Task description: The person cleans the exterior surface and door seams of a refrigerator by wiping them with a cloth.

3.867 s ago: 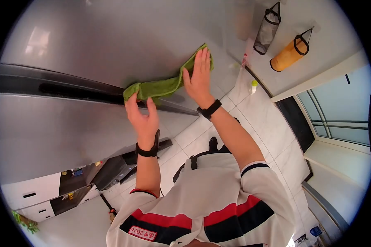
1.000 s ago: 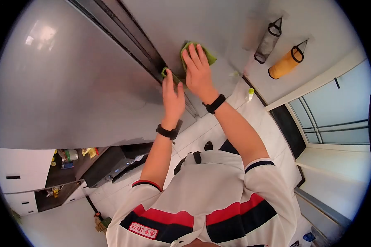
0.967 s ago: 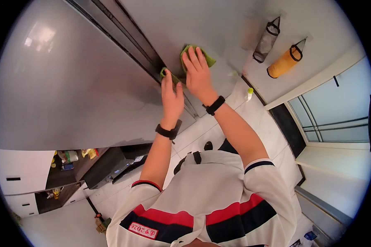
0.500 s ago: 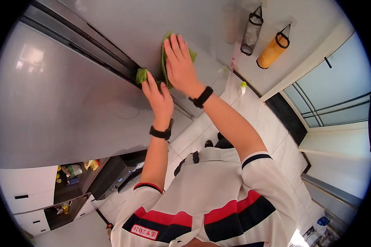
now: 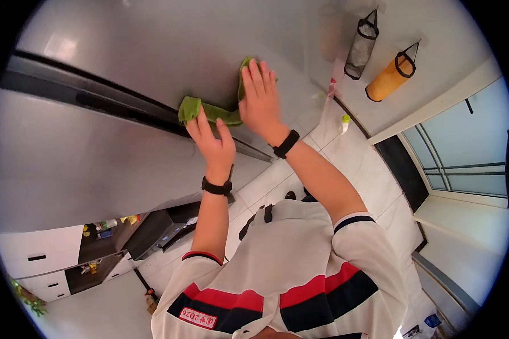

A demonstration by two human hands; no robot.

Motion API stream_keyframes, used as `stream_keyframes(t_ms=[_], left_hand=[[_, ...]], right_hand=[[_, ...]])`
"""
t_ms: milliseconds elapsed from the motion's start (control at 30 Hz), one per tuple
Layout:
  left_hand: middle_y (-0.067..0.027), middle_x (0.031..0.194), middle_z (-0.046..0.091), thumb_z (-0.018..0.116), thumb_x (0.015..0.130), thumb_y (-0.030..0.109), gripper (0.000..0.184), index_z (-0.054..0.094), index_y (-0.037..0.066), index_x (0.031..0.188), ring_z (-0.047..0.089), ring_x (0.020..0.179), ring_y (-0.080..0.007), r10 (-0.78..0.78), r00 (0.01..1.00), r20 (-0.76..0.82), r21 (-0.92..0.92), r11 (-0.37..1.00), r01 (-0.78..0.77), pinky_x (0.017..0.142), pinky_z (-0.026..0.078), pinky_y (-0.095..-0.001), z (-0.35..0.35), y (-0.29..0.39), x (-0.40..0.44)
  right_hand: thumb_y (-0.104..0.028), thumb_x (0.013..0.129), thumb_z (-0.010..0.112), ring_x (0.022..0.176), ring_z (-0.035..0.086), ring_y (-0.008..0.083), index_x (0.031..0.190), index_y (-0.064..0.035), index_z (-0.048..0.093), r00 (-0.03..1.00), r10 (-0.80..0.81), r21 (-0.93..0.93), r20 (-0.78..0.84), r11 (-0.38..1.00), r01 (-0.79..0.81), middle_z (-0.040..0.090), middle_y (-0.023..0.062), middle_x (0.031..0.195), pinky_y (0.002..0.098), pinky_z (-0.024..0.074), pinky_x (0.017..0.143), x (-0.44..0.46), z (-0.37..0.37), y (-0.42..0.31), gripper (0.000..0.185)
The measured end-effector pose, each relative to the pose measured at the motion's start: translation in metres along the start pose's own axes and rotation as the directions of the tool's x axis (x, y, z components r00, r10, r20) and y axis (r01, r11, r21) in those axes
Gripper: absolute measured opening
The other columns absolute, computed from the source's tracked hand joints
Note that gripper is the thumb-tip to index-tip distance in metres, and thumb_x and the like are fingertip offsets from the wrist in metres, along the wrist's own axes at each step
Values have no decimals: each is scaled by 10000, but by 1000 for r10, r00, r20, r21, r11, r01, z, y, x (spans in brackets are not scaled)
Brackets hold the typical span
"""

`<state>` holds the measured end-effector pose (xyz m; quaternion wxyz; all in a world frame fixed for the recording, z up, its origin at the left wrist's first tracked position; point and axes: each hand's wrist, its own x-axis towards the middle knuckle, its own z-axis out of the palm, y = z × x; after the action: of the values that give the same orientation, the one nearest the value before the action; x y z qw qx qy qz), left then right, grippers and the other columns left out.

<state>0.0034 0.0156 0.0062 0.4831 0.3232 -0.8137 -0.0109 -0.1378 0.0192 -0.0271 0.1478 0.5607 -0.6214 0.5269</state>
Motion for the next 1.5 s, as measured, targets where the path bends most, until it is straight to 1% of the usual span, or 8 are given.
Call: stream_keyframes(t_ms=[333, 800, 900, 1000, 1100, 1200, 1333, 1500], left_hand=[[-177, 1228, 430, 479, 911, 19, 462, 393, -41, 1361, 500, 1084, -266, -114, 993, 27, -84, 990, 116, 917, 424, -340, 4, 20, 24], [-155, 1245, 415, 489, 922, 8, 467, 371, -46, 1371, 478, 1111, -241, -175, 984, 28, -78, 981, 177, 936, 424, -334, -2, 28, 19], [-211, 1195, 482, 529, 850, -10, 489, 431, -46, 1327, 474, 1142, -379, -275, 960, -51, -314, 917, 246, 983, 377, -402, -4, 32, 22], [-147, 1245, 424, 496, 926, 22, 452, 390, -47, 1360, 487, 1081, -227, -189, 981, -50, -216, 961, 175, 919, 422, -324, -17, 22, 25], [-141, 1235, 436, 500, 920, 21, 458, 400, -35, 1363, 488, 1075, -221, -125, 992, -27, -2, 992, 125, 914, 417, -321, -34, 11, 24], [-189, 1130, 508, 546, 839, 4, 504, 440, -35, 1330, 504, 981, -295, -155, 985, -77, -76, 986, 149, 873, 421, -360, -46, 5, 23], [-128, 1253, 447, 507, 920, 45, 494, 367, -38, 1387, 487, 1099, -215, -143, 981, -131, -228, 967, 111, 938, 399, -313, -64, -14, 16], [-137, 1357, 390, 502, 922, 50, 558, 289, -31, 1432, 461, 1163, -215, -202, 939, -277, -432, 899, 66, 986, 374, -323, -86, -29, 6]], right_hand=[[-39, 679, 637, 1341, 248, 439, 1348, -88, 454, 987, -71, 58, -144, 995, 80, 351, 157, 1354, 629, 245, 1062, 34, -5, -8, 695], [-33, 682, 624, 1090, 410, 330, 1329, -107, 485, 991, -58, 139, -122, 988, 75, 425, 117, 1138, 458, 349, 902, 41, -20, -13, 665], [-22, 682, 611, 1067, 422, 333, 1329, -100, 495, 993, -81, 122, -80, 988, 90, 446, 117, 1137, 463, 352, 885, 33, -19, -12, 663], [3, 676, 597, 1032, 444, 325, 1325, -96, 507, 995, -99, 46, -11, 994, 99, 472, 114, 1123, 455, 365, 864, 12, -18, -13, 663], [17, 703, 595, 1034, 462, 322, 1340, -88, 485, 996, -89, 9, 31, 996, 89, 476, 127, 1132, 433, 388, 860, 8, -13, -12, 655], [32, 730, 586, 1014, 480, 333, 1354, -70, 467, 999, -43, 72, 9, 997, 42, 479, 143, 1140, 417, 410, 852, 13, -6, -19, 643], [44, 765, 567, 989, 487, 360, 1351, -18, 459, 993, -50, 161, -107, 985, 67, 475, 166, 1157, 426, 418, 866, 37, -2, -31, 599], [13, 808, 551, 1121, 443, 400, 1348, 36, 438, 942, -153, 9, -299, 986, 164, 437, 215, 1266, 457, 374, 967, 76, -8, -72, 553]])
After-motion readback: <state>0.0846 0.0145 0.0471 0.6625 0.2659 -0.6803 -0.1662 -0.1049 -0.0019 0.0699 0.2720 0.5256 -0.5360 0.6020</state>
